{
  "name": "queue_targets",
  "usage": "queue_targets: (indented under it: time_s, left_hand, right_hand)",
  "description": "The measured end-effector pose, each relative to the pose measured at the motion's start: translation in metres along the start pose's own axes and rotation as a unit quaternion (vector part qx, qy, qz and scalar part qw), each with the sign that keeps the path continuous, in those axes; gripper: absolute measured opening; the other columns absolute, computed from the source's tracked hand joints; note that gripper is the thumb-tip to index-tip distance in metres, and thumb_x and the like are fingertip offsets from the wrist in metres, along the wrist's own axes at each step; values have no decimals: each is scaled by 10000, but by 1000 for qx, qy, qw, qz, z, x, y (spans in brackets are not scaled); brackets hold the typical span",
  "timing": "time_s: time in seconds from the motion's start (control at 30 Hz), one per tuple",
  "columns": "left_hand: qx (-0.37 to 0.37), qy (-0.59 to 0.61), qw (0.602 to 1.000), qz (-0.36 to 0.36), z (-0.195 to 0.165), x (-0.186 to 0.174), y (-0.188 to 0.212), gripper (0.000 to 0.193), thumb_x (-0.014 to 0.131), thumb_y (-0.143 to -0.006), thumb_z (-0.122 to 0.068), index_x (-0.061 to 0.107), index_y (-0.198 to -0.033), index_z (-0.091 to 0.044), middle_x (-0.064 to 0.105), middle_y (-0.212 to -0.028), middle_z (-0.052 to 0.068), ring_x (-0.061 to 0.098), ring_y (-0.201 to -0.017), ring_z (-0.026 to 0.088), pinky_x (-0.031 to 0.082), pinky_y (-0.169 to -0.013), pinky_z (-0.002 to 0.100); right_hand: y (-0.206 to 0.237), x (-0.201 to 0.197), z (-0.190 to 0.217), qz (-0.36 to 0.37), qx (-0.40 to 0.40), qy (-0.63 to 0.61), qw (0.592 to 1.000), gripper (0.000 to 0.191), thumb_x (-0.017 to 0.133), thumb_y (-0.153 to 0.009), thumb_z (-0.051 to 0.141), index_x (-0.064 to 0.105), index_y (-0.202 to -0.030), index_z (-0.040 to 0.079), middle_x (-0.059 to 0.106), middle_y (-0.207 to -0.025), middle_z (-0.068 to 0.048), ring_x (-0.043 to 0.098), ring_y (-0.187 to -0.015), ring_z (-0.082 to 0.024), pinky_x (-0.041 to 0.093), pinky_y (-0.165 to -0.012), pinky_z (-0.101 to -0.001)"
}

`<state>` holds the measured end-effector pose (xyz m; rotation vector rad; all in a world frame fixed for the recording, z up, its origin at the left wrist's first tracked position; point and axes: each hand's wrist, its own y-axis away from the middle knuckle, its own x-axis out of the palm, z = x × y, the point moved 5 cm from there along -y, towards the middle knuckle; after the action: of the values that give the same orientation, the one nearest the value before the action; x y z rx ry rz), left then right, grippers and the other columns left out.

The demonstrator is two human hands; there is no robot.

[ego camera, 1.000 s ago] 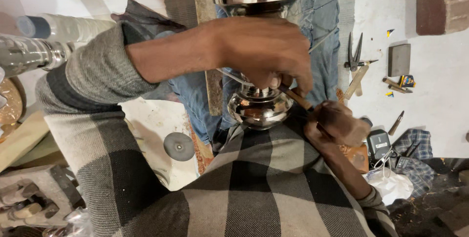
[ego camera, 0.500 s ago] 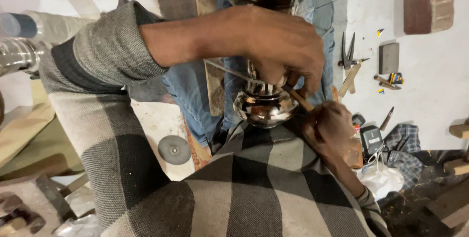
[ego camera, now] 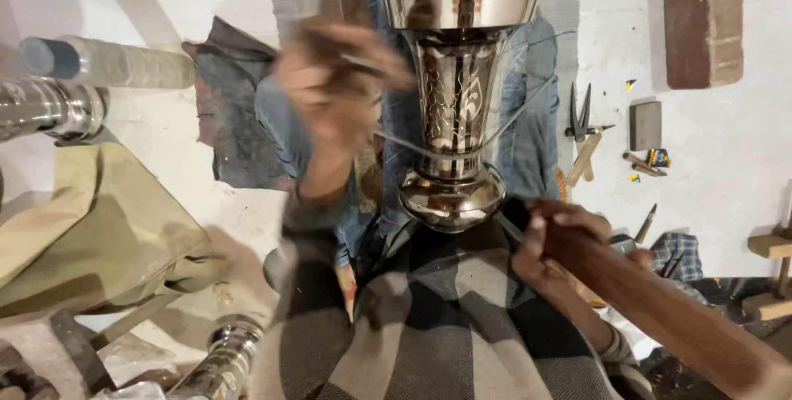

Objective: The person sits on the floor holding a brass vase steady and engraves decorative patterns into its surface, striking a small chisel with a wooden mallet and repositioning the chisel repeatedly to work different areas of the design.

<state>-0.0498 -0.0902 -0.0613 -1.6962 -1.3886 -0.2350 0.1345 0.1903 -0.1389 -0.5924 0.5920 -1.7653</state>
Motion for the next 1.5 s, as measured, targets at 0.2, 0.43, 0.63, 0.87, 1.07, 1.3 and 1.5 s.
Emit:
queue_targets:
  time_s: [0.2,0.43,0.63,0.87,1.07,1.3,1.5]
  left_hand:
    - [-62,-530,709,-461,-39,-134,146,242,710,-952,2,630,-1181,14,726,-954,111,721,-801,157,601,-686,280]
    - [-61,-311,853,-414,-63,-95,151,279,707,-942,58,620,-1206,30,716,-1024,116,708,-910,166,623,-791,278]
    - [112,-503,852,90,-17,29,-1,174,675,-1029,36,714,-1110,-113,761,-1074,111,789,-957,234,658,-844,347]
    - [87,-608,714,337,16,76,-48,594,652,-856,115,644,-1381,-162,703,-861,45,557,-537,131,401,-472,307]
    - [107,-632,669,376,13,84,-50,556,658,-889,106,590,-1353,-192,633,-735,-7,530,-563,134,398,-505,325]
    - [102,-662,585,457,13,105,-57,533,656,-863,75,614,-1329,-180,630,-719,42,640,-604,199,481,-540,359]
    - [50,-687,516,510,18,118,-63,514,699,-846,22,662,-1314,-185,659,-681,41,695,-603,217,529,-544,368]
  right_hand:
    - [-26,3,-53,104,111,53,987,395,660,-918,27,482,-1268,-20,629,-1080,-144,661,-924,-214,577,-814,-326]
    - [-79,21,-54,80,220,-5,972,332,684,-925,-17,534,-1217,-66,671,-1062,-117,665,-906,-148,566,-788,-263]
    - [-68,30,-36,90,236,48,966,255,723,-934,-23,609,-1161,-46,677,-1029,-106,656,-909,-153,546,-822,-261]
    - [-35,-8,-11,78,259,150,951,266,727,-888,-5,646,-1139,-40,674,-1024,-81,651,-894,-144,532,-839,-254]
    - [-40,-9,-16,91,282,180,938,452,729,-845,-29,632,-1283,-93,683,-1019,-74,640,-916,-126,529,-865,-259]
    - [-70,-2,-14,27,266,91,959,710,705,-794,-79,502,-1474,-113,682,-1181,-87,658,-1047,-131,559,-940,-261]
    - [-78,-5,-3,48,223,95,969,696,762,-896,-110,495,-1538,-115,712,-1091,-141,671,-884,-138,566,-872,-247]
